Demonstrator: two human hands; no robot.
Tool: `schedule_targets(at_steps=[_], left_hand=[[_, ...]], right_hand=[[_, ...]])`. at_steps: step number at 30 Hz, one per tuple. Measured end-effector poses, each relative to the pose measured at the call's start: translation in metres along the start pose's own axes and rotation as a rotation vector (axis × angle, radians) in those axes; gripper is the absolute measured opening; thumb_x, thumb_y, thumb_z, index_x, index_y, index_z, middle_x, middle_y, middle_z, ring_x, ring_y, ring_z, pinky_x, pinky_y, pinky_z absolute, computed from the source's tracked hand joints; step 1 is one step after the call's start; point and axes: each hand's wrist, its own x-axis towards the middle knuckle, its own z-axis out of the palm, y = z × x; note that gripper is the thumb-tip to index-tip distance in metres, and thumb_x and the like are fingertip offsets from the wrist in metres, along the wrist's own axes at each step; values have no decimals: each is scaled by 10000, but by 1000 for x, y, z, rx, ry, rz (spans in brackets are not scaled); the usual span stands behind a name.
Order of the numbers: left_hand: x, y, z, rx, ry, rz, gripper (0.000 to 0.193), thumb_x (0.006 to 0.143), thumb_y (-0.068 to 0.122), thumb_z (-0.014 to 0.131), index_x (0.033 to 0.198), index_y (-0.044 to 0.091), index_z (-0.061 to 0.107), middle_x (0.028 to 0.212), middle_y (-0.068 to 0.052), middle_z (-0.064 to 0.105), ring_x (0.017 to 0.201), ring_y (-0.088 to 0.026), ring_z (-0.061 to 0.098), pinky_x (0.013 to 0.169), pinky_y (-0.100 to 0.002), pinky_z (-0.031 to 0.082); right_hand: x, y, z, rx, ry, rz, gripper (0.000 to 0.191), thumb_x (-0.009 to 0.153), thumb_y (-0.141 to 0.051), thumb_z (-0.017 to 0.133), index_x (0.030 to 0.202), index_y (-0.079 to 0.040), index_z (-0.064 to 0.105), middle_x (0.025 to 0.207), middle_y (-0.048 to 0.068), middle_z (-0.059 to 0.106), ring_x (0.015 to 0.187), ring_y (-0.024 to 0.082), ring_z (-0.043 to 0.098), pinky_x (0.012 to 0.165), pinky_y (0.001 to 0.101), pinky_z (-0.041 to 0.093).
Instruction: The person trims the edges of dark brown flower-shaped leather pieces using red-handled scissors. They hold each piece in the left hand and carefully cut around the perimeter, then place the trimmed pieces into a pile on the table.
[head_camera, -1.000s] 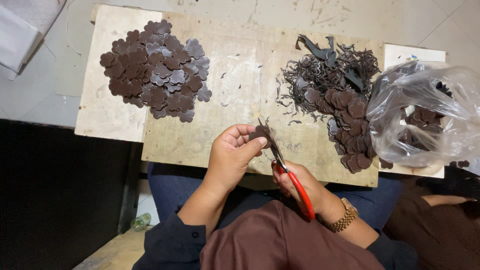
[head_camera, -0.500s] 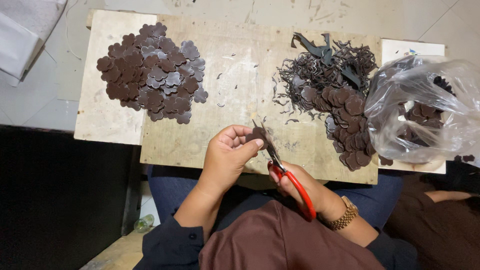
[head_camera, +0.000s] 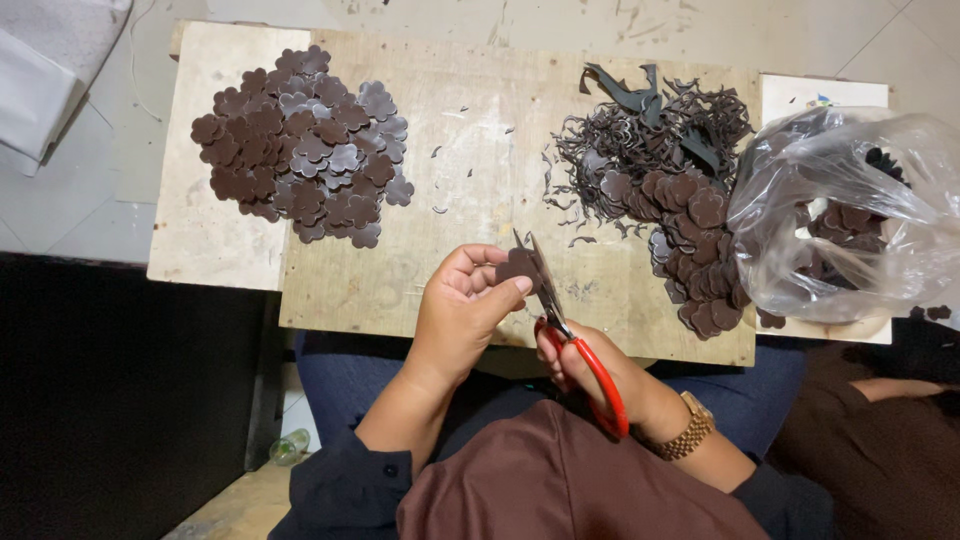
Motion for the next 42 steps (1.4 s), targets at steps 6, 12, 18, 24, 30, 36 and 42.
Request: schedule_targets(at_steps=[6, 12, 18, 24, 30, 36, 42], left_hand=[[0, 3, -1, -22, 33, 16, 269, 894, -32, 707, 1111, 4, 553, 948, -95, 722, 817, -116, 679, 742, -262, 564], [0, 3, 0, -6, 47, 34, 293, 893, -30, 716, 1124, 8, 539, 964, -96, 726, 812, -107, 658, 732, -263, 557], [0, 1, 0, -23, 43, 48, 306, 891, -31, 717, 1132, 12, 534, 968, -96, 716, 822, -113, 662, 735, -268, 563], [-1, 2, -4, -33, 43, 43, 310, 889, -40, 712, 1134, 16, 529, 967, -96, 717, 829, -112, 660, 743, -263, 558], [0, 1, -3, -5, 54, 65, 325, 905, -35, 712, 1171, 7, 530, 947, -87, 701, 828, -108, 648, 748, -244, 538], [-1, 9, -3, 35, 47, 17, 350, 881, -26, 713, 1169, 11, 518, 934, -80, 712, 826, -90, 662, 750, -224, 541], [-2, 15, -5, 145, 45, -13, 390, 872, -15, 739, 1196, 11, 524, 902, -75, 681, 767, -83, 627, 643, -212, 494]], right_hand=[[2, -3, 1, 5, -81, -17, 632, 963, -701, 508, 1059, -76, 518, 882, -13, 481, 779, 91, 453, 708, 241, 435], [2, -3, 2, -84, -14, 1, 614, 972, -694, 488, 1002, -82, 516, 819, -23, 468, 732, 82, 440, 661, 234, 421], [0, -3, 5, -40, 31, 35, 558, 994, -645, 482, 964, -88, 505, 769, -38, 450, 676, 74, 416, 605, 224, 392], [2, -1, 2, -117, 25, 19, 544, 1012, -630, 455, 929, -94, 502, 731, -44, 452, 638, 70, 417, 559, 223, 387], [0, -1, 2, -119, 40, 37, 521, 1013, -602, 462, 945, -88, 509, 739, -43, 444, 639, 74, 402, 559, 229, 376], [2, -3, -1, -235, -10, -41, 506, 1029, -583, 455, 983, -83, 519, 781, -41, 446, 709, 74, 398, 625, 232, 384], [3, 0, -4, -351, -7, -125, 525, 1046, -597, 429, 955, -87, 513, 818, -42, 461, 755, 86, 415, 665, 243, 410]])
